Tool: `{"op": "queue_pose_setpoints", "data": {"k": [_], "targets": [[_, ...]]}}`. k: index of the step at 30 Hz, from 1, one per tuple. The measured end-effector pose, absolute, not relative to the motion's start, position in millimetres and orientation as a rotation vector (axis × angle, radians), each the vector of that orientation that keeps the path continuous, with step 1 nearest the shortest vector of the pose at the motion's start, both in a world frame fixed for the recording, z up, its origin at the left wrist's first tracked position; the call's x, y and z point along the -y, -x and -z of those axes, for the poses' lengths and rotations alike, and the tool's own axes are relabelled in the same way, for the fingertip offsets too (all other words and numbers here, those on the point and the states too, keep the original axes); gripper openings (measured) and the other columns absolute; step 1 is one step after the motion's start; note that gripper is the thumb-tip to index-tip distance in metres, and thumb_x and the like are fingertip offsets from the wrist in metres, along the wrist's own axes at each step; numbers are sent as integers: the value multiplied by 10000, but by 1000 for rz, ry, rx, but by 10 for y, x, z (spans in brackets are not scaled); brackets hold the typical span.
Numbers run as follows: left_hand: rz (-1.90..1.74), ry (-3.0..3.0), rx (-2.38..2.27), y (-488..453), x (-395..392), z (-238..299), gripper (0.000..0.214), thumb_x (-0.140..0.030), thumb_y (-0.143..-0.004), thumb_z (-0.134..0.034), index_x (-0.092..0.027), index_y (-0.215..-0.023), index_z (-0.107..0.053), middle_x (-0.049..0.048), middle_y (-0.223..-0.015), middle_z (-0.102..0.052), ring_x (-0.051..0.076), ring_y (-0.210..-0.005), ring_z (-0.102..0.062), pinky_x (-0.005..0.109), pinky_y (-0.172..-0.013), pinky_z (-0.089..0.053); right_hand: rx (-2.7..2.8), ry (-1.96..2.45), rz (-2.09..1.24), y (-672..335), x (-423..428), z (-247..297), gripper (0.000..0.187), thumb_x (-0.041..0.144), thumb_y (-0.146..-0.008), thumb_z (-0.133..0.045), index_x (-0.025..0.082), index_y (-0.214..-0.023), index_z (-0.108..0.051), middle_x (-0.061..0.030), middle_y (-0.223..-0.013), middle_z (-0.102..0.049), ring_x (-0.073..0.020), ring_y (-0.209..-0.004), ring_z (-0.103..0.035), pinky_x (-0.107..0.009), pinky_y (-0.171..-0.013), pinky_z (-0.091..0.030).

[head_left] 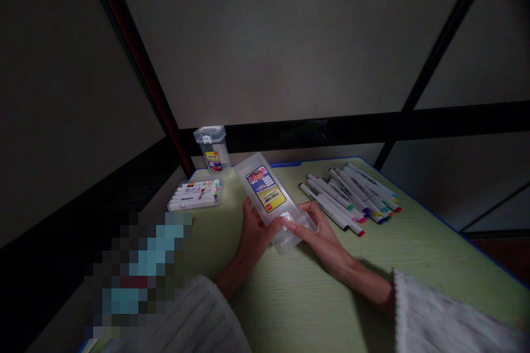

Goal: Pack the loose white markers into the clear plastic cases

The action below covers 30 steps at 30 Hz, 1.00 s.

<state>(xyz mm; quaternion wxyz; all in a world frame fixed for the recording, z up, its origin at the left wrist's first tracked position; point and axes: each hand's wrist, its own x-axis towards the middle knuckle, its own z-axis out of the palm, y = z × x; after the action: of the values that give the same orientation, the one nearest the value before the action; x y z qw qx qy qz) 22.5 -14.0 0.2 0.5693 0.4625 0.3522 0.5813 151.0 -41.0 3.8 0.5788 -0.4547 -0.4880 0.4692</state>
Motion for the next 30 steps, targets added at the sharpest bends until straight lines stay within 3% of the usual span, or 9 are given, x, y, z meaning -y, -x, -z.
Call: {"op": "queue_pose_setpoints", "data": {"k": [9, 20, 26, 30], "targets": [[-1389, -1055, -840, -221, 191, -86, 562, -175, -534, -724, -196, -971, -371, -9, -806, -625, 138, -701, -601, 250, -643, -460, 1196, 1073, -1086, -1517, 408, -13, 382, 452, -589, -685, 214, -799, -474, 17, -723, -535, -155, -665, -507, -277, -601, -415], [-1387, -1002, -803, -211, 154, -52, 591, -162, -506, -757, -202, -982, -409, -1, -825, -640, 153, -707, -611, 251, -640, -471, 1214, 1079, -1084, -1522, 414, -28, 379, 461, -600, -674, 214, -817, -483, 7, -739, -546, -176, -700, -527, -298, -630, -435], [-1361, -832, -789, -146, 77, -43, 406, -318, -590, -711, -166, -914, -521, 3, -806, -642, 130, -658, -607, 204, -531, -446, 1317, 869, -1174, -1536, 434, -22, 439, 410, -657, -650, 245, -1017, -462, -27, -969, -569, -199, -859, -569, -333, -755, -437], [-1337, -769, -782, -106, 44, -72, 359, -302, -590, -714, -160, -877, -551, -9, -731, -637, 98, -544, -580, 178, -457, -418, 1331, 834, -1183, -1531, 436, -22, 510, 398, -651, -662, 260, -1088, -438, -42, -1057, -548, -212, -928, -553, -343, -785, -436]]}}
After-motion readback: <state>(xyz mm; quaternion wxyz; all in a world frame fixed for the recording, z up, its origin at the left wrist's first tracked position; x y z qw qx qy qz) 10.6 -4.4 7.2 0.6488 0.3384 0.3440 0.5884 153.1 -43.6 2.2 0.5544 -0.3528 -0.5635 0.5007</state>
